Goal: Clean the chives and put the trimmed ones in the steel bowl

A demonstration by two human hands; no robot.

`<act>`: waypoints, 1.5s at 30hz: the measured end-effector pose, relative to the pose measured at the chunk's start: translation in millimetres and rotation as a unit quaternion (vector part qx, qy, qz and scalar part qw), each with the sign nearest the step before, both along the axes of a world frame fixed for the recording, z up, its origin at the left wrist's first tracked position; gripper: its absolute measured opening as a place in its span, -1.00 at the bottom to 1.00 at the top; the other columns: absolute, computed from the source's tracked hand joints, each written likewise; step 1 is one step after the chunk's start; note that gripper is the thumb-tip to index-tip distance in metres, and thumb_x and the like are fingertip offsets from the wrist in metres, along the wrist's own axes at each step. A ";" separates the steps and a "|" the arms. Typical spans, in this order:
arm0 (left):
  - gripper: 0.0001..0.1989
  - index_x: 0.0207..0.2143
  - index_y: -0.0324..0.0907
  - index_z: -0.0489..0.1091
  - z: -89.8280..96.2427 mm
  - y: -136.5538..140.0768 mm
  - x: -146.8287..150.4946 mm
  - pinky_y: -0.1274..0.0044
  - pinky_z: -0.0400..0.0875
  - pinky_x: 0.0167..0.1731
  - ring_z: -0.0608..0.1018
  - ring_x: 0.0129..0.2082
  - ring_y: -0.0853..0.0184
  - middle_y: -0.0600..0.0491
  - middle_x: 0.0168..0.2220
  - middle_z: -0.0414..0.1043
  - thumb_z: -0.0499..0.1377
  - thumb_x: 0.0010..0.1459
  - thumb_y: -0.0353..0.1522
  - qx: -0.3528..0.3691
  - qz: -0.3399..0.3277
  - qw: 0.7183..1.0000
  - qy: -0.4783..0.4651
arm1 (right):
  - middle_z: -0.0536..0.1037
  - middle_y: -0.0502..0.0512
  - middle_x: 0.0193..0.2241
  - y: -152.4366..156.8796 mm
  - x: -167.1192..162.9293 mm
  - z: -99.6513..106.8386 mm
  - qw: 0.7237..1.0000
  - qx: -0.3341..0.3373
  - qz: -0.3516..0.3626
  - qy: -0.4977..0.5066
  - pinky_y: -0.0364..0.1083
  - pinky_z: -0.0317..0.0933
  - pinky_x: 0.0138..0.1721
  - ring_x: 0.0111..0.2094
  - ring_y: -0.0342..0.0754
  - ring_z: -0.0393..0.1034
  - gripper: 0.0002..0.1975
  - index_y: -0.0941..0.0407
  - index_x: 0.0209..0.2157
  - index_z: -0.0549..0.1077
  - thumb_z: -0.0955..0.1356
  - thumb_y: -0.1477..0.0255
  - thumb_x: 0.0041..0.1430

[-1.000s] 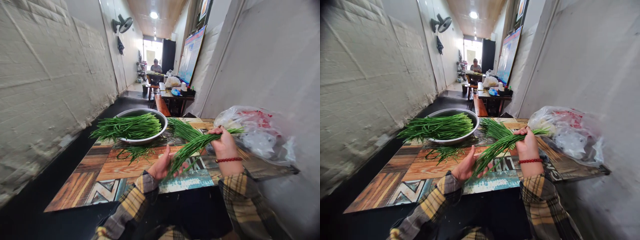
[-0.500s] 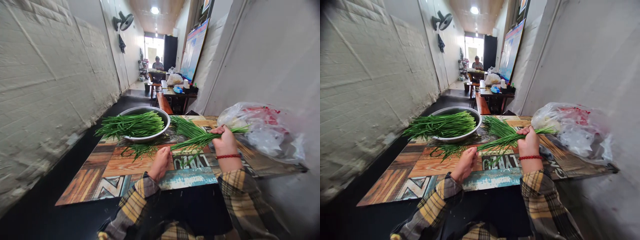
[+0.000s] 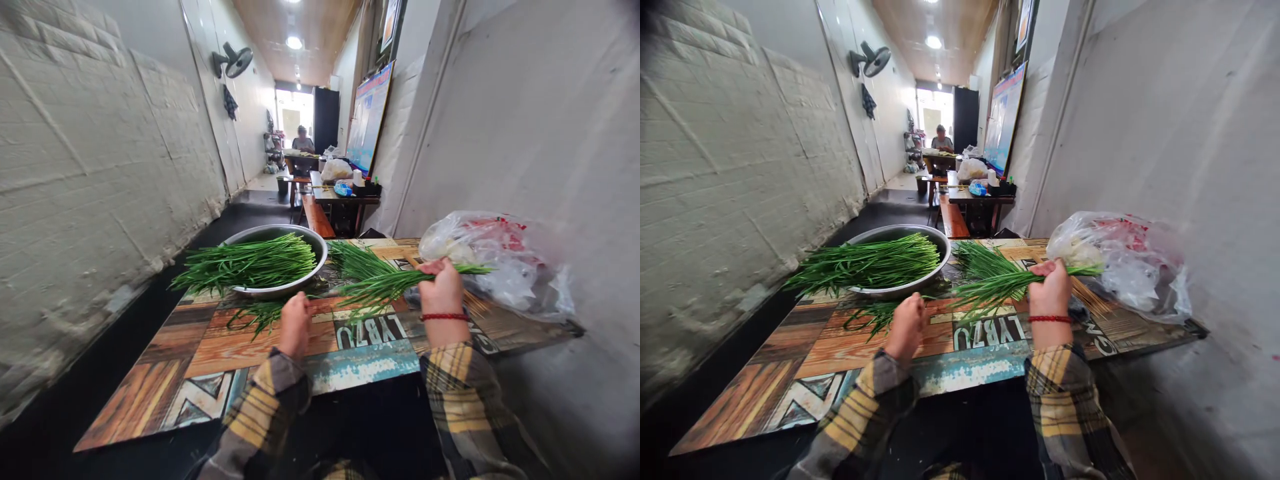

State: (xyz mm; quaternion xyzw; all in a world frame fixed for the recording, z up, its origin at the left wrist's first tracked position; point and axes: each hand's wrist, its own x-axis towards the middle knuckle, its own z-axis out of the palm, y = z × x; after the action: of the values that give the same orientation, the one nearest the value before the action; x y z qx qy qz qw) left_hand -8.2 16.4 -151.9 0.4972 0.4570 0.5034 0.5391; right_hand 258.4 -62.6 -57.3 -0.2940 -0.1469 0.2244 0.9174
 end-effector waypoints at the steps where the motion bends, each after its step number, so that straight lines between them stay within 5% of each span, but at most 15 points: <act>1: -0.62 -0.58 -0.15 0.14 -2.5 1.6 -4.2 0.63 -0.02 -0.67 0.10 -0.69 0.50 0.23 -0.68 0.01 0.02 0.12 -0.08 -0.017 0.000 1.000 -0.015 | -0.04 -0.23 -0.73 -5.7 6.4 4.6 1.000 0.008 -0.016 0.018 -0.30 0.00 -0.67 -0.74 -0.30 -0.14 -0.68 0.09 -0.61 -0.07 0.15 0.66 0.10; 4: -0.66 -0.51 -0.18 0.25 -9.7 2.9 -11.9 0.63 0.11 -0.62 0.20 -0.65 0.48 0.20 -0.63 0.12 0.06 0.12 -0.10 0.032 -0.031 0.999 0.009 | -0.01 -0.21 -0.73 -16.5 17.8 12.9 0.997 0.026 -0.037 0.065 -0.31 0.08 -0.61 -0.72 -0.30 -0.08 -0.68 0.10 -0.62 -0.07 0.12 0.71 0.09; 7: -0.78 -0.26 -0.19 0.42 -11.3 3.9 -10.9 0.52 0.36 -0.28 0.44 -0.33 0.34 0.04 -0.36 0.38 0.15 0.07 -0.26 0.185 -0.037 0.974 0.124 | 0.05 -0.19 -0.73 -14.8 16.0 9.8 0.995 0.026 -0.028 0.094 -0.27 0.18 -0.54 -0.69 -0.28 0.01 -0.67 0.10 -0.63 -0.04 0.12 0.69 0.12; 11: -0.63 -0.03 -0.18 0.40 -9.1 4.4 -6.3 0.35 0.25 0.07 0.40 0.00 0.20 -0.09 -0.04 0.37 0.17 0.07 -0.36 0.273 -0.018 0.938 0.210 | 0.06 -0.16 -0.73 -7.9 8.4 -0.1 0.992 0.023 -0.023 0.123 -0.25 0.24 -0.50 -0.67 -0.26 0.05 -0.65 0.10 -0.65 -0.02 0.08 0.68 0.15; 15: -0.64 -0.04 -0.26 0.40 -12.8 -11.6 7.9 0.43 0.41 -0.18 0.49 -0.23 0.28 -0.13 -0.07 0.42 0.16 0.11 -0.32 0.132 -0.175 0.967 0.132 | 0.07 -0.16 -0.72 -4.3 3.3 -4.1 0.989 0.019 -0.007 0.144 -0.25 0.25 -0.51 -0.66 -0.26 0.07 -0.64 0.11 -0.65 0.00 0.06 0.69 0.17; 17: -0.49 0.06 -0.24 0.33 -14.8 -25.3 22.7 0.52 0.42 -0.38 0.50 -0.35 0.37 -0.18 0.05 0.35 0.25 0.05 -0.28 0.033 -0.284 0.957 0.053 | 0.07 -0.16 -0.72 -1.8 -1.7 -4.4 0.988 0.018 0.004 0.151 -0.26 0.24 -0.52 -0.67 -0.26 0.06 -0.64 0.12 -0.64 0.02 0.06 0.68 0.20; 19: -0.28 0.14 -0.17 0.23 -14.2 -39.3 40.6 0.60 0.35 -0.55 0.47 -0.43 0.44 -0.20 0.13 0.26 0.35 -0.07 -0.25 -0.032 -0.320 0.947 -0.019 | 0.07 -0.17 -0.72 1.2 -8.9 -4.5 0.988 0.015 0.017 0.154 -0.26 0.23 -0.53 -0.67 -0.27 0.05 -0.64 0.12 -0.63 0.03 0.05 0.66 0.23; 24: -0.33 -0.02 -0.21 0.29 -6.4 -65.2 68.4 0.69 0.16 -0.68 0.41 -0.56 0.50 0.06 -0.38 0.40 0.41 -0.20 -0.21 -0.155 -0.383 0.899 -0.142 | 0.07 -0.18 -0.73 5.3 -23.8 -5.2 0.990 0.009 0.025 0.139 -0.26 0.22 -0.54 -0.68 -0.27 0.03 -0.64 0.12 -0.62 0.04 0.06 0.66 0.24; 26: -0.32 -0.03 -0.20 0.26 -7.0 -68.6 64.2 0.71 0.05 -0.71 0.28 -0.66 0.58 0.22 -0.54 0.26 0.41 -0.21 -0.23 -0.180 -0.368 0.897 -0.166 | 0.08 -0.18 -0.72 3.5 -24.8 -5.1 0.992 0.009 0.016 0.124 -0.25 0.23 -0.53 -0.68 -0.27 0.03 -0.65 0.11 -0.61 0.05 0.08 0.67 0.23; 30: -0.30 0.02 -0.17 0.16 -10.4 -56.7 36.6 0.70 -0.08 -0.71 0.09 -0.72 0.61 0.34 -0.62 0.05 0.36 -0.15 -0.18 -0.160 -0.200 0.952 -0.171 | 0.09 -0.20 -0.67 -1.4 -24.5 -3.8 0.996 0.017 -0.008 0.090 -0.25 0.22 -0.50 -0.65 -0.29 0.05 -0.67 0.11 -0.60 0.04 0.14 0.64 0.22; 35: -0.54 -0.11 -0.17 0.27 10.2 -40.1 11.7 0.68 0.03 -0.65 0.16 -0.66 0.57 0.28 -0.57 0.13 0.25 -0.01 -0.15 -0.032 -0.047 0.993 -0.108 | 0.13 -0.20 -0.64 1.5 -40.6 -4.8 0.997 0.020 -0.028 0.071 -0.24 0.23 -0.51 -0.63 -0.29 0.08 -0.71 0.10 -0.56 0.10 0.19 0.56 0.25; 41: -0.80 -0.37 -0.23 0.51 40.9 -58.5 36.7 0.59 0.30 -0.34 0.44 -0.36 0.38 0.04 -0.43 0.45 0.21 0.04 -0.28 0.142 -0.211 0.967 0.022 | 0.17 -0.18 -0.63 4.4 -69.0 -9.7 0.999 0.004 -0.021 0.040 -0.23 0.30 -0.46 -0.60 -0.28 0.14 -0.72 0.11 -0.57 0.14 0.25 0.50 0.22; 45: -0.78 -0.29 -0.28 0.51 38.8 -61.7 61.0 0.58 0.30 -0.34 0.44 -0.37 0.39 0.00 -0.35 0.49 0.19 0.05 -0.32 0.132 -0.202 0.970 0.027 | 0.18 -0.17 -0.59 1.0 -80.1 -10.6 1.000 0.002 -0.013 0.012 -0.22 0.33 -0.41 -0.57 -0.28 0.16 -0.71 0.10 -0.55 0.15 0.28 0.44 0.22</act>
State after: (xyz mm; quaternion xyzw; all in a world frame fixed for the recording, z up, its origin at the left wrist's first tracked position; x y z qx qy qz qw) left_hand 52.8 -45.3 -113.0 0.6592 0.2914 0.4264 0.5466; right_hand 178.4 -61.6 -68.0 -0.2916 -0.1327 0.2152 0.9225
